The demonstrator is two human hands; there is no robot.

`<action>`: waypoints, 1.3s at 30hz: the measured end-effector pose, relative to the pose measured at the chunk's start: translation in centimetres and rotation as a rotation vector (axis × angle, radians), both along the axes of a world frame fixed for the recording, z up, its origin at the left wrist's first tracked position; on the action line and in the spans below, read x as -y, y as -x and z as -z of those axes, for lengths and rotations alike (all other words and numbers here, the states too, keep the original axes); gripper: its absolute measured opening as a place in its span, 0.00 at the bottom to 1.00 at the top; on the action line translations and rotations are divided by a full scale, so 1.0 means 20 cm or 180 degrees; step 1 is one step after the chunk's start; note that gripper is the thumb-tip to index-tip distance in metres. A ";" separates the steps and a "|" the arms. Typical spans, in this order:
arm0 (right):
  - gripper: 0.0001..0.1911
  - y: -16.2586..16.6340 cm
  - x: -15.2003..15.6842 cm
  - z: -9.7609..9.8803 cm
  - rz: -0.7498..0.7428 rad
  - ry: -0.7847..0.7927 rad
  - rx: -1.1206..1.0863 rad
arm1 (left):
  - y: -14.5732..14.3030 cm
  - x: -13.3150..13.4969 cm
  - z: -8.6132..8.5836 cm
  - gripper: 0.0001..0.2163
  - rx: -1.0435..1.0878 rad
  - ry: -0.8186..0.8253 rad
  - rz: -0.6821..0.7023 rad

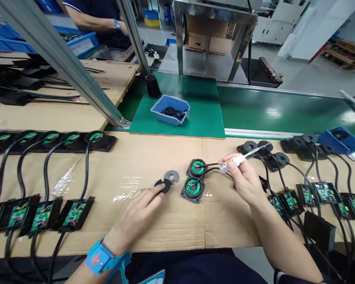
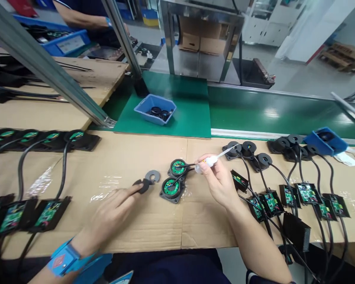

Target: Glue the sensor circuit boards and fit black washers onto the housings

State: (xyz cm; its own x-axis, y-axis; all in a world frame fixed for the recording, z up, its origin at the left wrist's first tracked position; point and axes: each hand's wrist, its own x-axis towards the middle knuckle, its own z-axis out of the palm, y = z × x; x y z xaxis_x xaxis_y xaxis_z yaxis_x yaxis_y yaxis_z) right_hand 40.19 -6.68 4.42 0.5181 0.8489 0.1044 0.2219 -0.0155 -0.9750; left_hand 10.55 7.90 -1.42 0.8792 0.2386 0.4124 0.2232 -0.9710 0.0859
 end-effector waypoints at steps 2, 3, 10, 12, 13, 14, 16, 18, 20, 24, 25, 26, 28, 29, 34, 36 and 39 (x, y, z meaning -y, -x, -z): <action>0.17 0.01 0.00 0.02 -0.0056 -0.0060 -0.0121 | 0.05 0.04 0.00 0.12 0.0059 0.0009 0.0179; 0.16 0.01 0.00 0.03 -0.0089 -0.0098 -0.0192 | 0.06 0.06 -0.01 0.11 0.0060 0.0005 0.0237; 0.13 0.05 0.01 0.05 -0.0155 -0.0508 -0.0823 | -0.07 0.17 -0.04 0.19 0.0885 0.1035 -0.0381; 0.16 0.06 0.00 0.04 -0.0050 -0.0642 -0.0933 | -0.18 0.20 -0.04 0.30 0.0841 0.1137 -0.0644; 0.17 0.06 -0.01 0.03 0.0003 -0.0696 -0.1032 | -0.24 0.22 -0.04 0.34 0.0722 0.1095 -0.0710; 0.17 0.06 -0.01 0.03 0.0051 -0.0741 -0.1153 | -0.29 0.22 -0.03 0.35 0.0604 0.1048 -0.0736; 0.18 0.07 -0.02 0.02 0.0135 -0.0798 -0.1377 | -0.38 0.23 -0.02 0.31 0.0520 0.1076 -0.0742; 0.19 0.07 -0.03 0.01 0.0233 -0.0829 -0.1476 | -0.42 0.23 0.00 0.25 0.0610 0.1291 -0.0755; 0.20 0.06 -0.02 0.01 0.0334 -0.0860 -0.1466 | -0.42 0.23 0.02 0.23 0.0763 0.1603 -0.0763; 0.22 0.04 -0.01 0.02 0.0520 -0.0902 -0.1472 | -0.38 0.26 0.03 0.21 0.1059 0.1926 -0.0627; 0.23 0.04 -0.01 0.02 0.0554 -0.0896 -0.1472 | -0.36 0.28 0.02 0.22 0.1123 0.1929 -0.0594; 0.23 0.04 -0.01 0.01 0.0583 -0.0884 -0.1479 | -0.35 0.29 0.01 0.22 0.1190 0.1913 -0.0582; 0.23 0.05 0.00 0.01 0.0620 -0.0875 -0.1480 | -0.34 0.31 -0.01 0.25 0.1310 0.1863 -0.0566; 0.23 0.05 0.00 0.01 0.0629 -0.0879 -0.1464 | -0.33 0.32 -0.02 0.27 0.1366 0.1834 -0.0550; 0.21 0.11 0.04 0.03 0.0570 -0.0903 -0.1139 | -0.27 0.37 -0.05 0.26 0.1414 0.1653 -0.0418; 0.20 0.13 0.06 0.05 0.0524 -0.0925 -0.0825 | -0.25 0.39 -0.05 0.26 0.1412 0.1602 -0.0361; 0.17 0.16 0.08 0.07 0.0316 -0.0989 -0.0381 | -0.24 0.41 -0.06 0.25 0.1397 0.1436 -0.0344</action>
State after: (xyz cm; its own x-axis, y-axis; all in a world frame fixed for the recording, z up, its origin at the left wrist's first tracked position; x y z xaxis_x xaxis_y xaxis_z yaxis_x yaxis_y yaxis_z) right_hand 36.96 -8.27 3.07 0.6207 0.7310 0.2834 0.1180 0.2703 -0.9555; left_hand 15.28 -0.25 -0.14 0.6124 0.5509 0.5670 0.1691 -0.7919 0.5868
